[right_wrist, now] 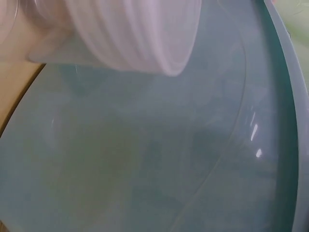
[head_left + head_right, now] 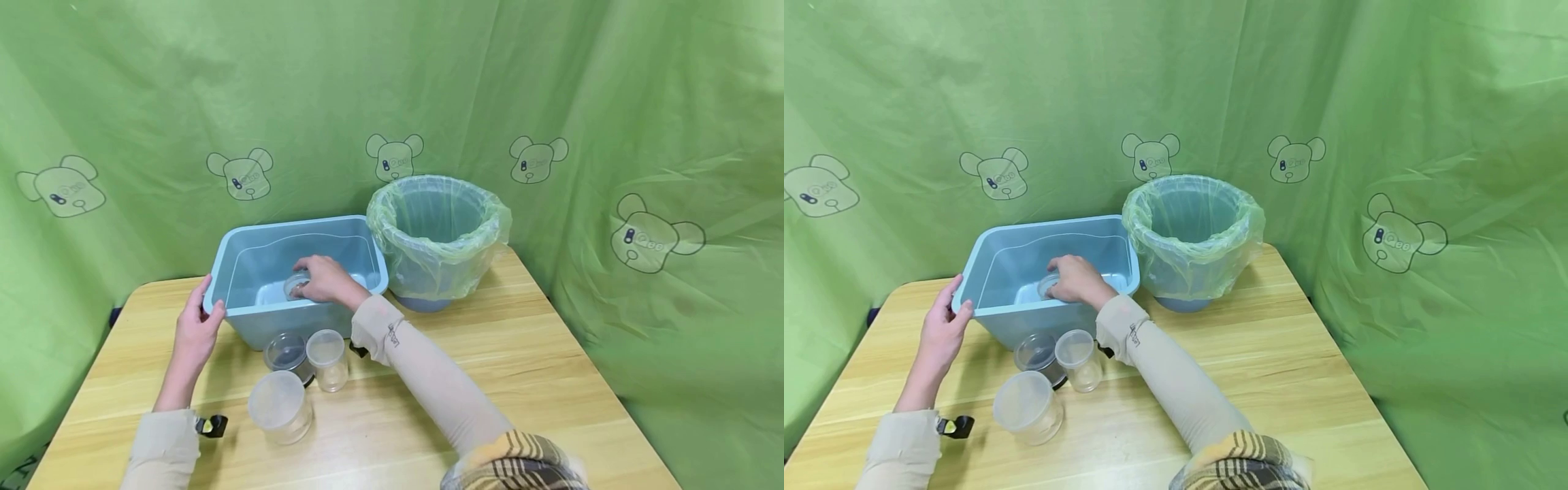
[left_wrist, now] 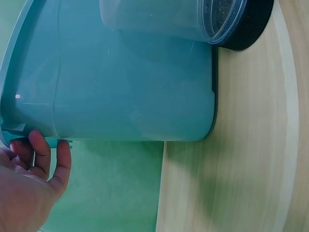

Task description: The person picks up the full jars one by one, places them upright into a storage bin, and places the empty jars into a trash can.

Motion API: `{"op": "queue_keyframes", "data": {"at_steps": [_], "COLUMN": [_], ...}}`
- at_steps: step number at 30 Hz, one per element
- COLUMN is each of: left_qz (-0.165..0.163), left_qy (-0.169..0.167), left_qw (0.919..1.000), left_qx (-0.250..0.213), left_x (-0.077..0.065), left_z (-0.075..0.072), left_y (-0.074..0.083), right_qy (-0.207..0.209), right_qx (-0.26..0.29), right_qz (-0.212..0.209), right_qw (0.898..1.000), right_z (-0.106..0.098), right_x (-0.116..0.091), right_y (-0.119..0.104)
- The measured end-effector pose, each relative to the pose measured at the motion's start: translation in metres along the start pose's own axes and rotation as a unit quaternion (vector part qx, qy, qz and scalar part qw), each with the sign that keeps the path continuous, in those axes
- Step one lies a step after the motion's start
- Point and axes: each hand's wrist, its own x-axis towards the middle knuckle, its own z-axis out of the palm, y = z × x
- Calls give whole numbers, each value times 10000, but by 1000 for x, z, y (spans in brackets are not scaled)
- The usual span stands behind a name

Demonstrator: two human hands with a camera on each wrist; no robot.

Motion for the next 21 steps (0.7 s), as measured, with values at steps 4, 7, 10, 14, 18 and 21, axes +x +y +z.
{"op": "queue_keyframes", "data": {"at_steps": [4, 7, 10, 14, 18, 21], "left_qz": [87, 187, 304, 383, 550, 1056], "left_qy": [-12, 102, 232, 486, 831, 1064], "left_qw": [9999, 9993, 9974, 9934, 9899, 9841], "left_qx": [149, 297, 614, 966, 1007, 950], "left_x": [-2, -5, -10, -20, -37, -52], "left_z": [0, 0, 1, 0, -3, -5], "left_y": [-2, -3, -3, -3, -4, -4], "right_qy": [283, 520, 797, 1269, 1869, 2321], "right_qx": [-60, -60, -93, -52, 21, 106], "right_qz": [-265, -486, -675, -894, -1097, -1145], "right_qw": [9992, 9974, 9945, 9879, 9762, 9659], "right_z": [-4, -12, -25, -50, -75, -92], "right_x": [-7, -17, -30, -51, -74, -91], "right_y": [0, -1, 2, 13, 29, 43]}}
